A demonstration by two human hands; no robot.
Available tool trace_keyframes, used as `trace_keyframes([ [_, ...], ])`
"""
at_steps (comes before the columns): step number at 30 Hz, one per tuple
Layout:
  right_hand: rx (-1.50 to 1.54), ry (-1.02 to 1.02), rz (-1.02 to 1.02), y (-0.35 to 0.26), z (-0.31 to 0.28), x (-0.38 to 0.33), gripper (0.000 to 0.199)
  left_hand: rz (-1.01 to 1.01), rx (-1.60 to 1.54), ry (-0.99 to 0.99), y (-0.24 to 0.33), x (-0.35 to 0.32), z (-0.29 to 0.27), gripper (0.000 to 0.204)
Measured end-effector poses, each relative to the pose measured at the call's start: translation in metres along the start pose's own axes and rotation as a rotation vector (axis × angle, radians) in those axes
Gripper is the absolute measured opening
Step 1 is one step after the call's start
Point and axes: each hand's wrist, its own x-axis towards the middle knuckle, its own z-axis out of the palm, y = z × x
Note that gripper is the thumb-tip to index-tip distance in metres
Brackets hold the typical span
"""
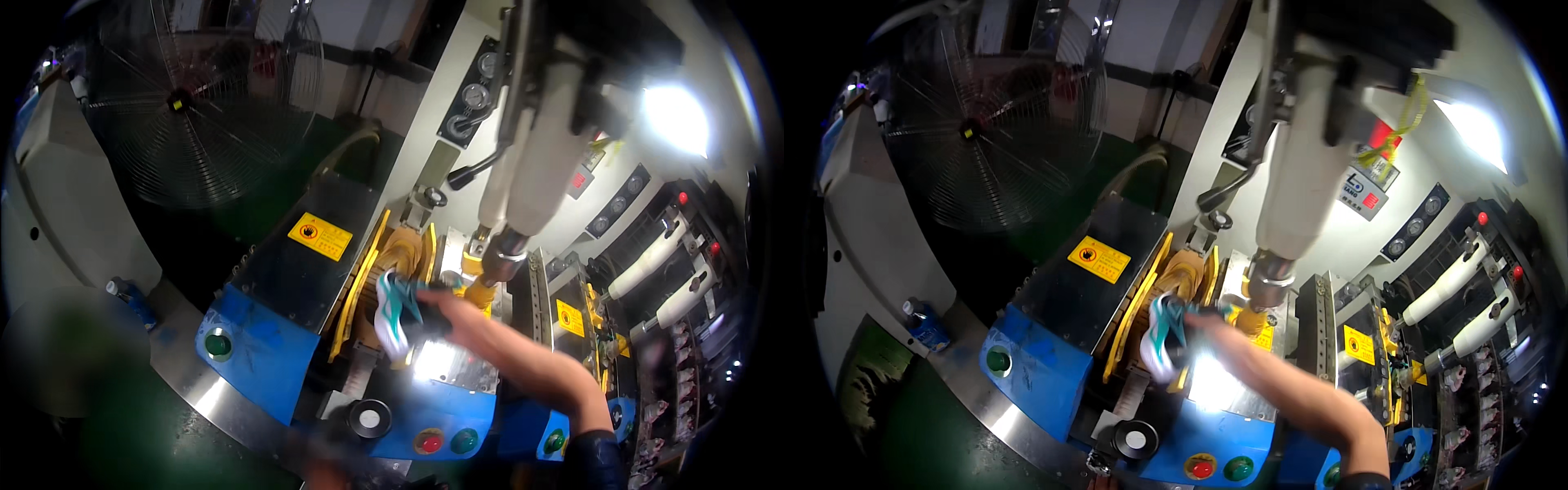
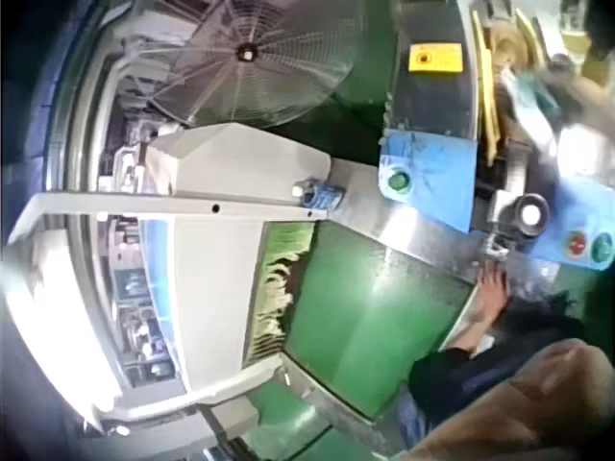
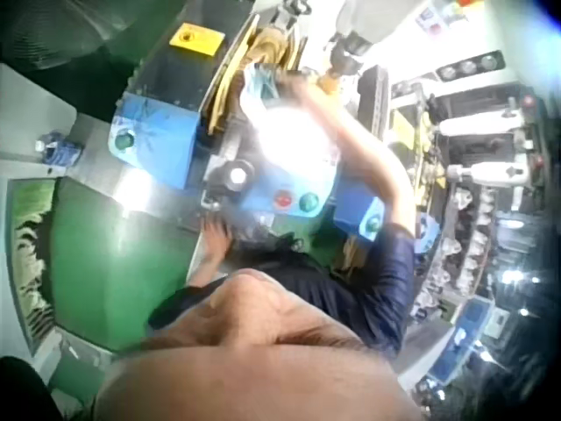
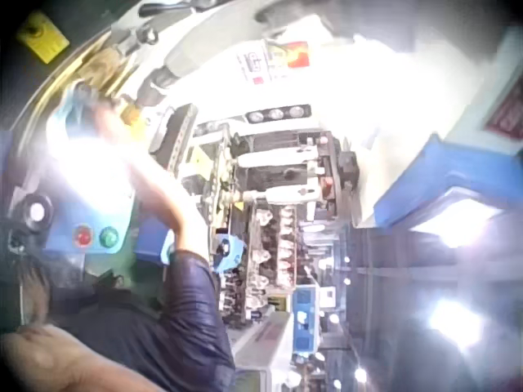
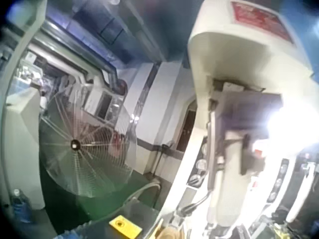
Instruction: The person picks up shoes from a conveyor belt, places them into an industrial machine to be pressed or heated, and then moves processed shoes onto a storage rack.
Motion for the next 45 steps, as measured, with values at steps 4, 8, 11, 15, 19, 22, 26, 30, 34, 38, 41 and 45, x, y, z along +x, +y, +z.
trace_keyframes([
  [4,-0.675,0.590,-0.420,0.011,0.055,0.068,0.058,0.036,-0.006,-0.180,-0.001,0.010,-0.028,0.046],
  [8,-0.995,0.832,-0.643,0.064,0.017,0.149,0.068,-0.016,-0.054,-0.134,0.000,0.001,-0.016,0.046],
  [11,-0.832,0.607,-0.613,0.034,0.044,0.125,0.058,-0.018,-0.077,0.065,-0.004,0.002,-0.010,0.045],
  [15,-0.884,0.773,-0.740,0.053,0.040,0.124,0.058,0.010,-0.048,-0.026,0.005,0.012,-0.030,0.041],
  [19,-0.869,0.633,-0.588,0.041,0.025,0.101,0.083,0.163,0.141,-0.028,0.008,0.010,-0.018,0.039],
  [22,-0.925,0.351,-0.503,0.018,0.032,0.051,0.085,-0.029,0.170,0.010,-0.010,0.003,0.008,0.047],
  [26,-1.337,0.146,-1.365,0.088,0.012,-0.083,0.067,-0.143,-0.088,0.090,-0.002,-0.002,0.014,0.056],
  [30,-1.524,0.373,-1.121,0.185,-0.079,-0.198,0.074,0.031,0.266,0.295,0.045,0.016,0.002,0.045],
  [34,-1.512,0.131,-0.929,0.208,-0.107,-0.200,0.070,-0.489,-0.152,-0.054,0.097,0.011,-0.031,0.034],
  [38,-1.176,0.145,-1.142,0.230,-0.097,-0.229,0.060,-0.224,-0.279,0.246,0.099,-0.049,0.009,0.019],
  [41,-0.735,-0.090,-1.080,0.328,-0.076,-0.265,0.039,0.042,0.060,0.069,-0.013,-0.210,0.140,0.035],
  [45,-0.690,-0.826,-0.737,0.362,-0.076,-0.314,0.026,-0.973,-0.767,0.159,0.091,-0.304,0.036,0.036],
])
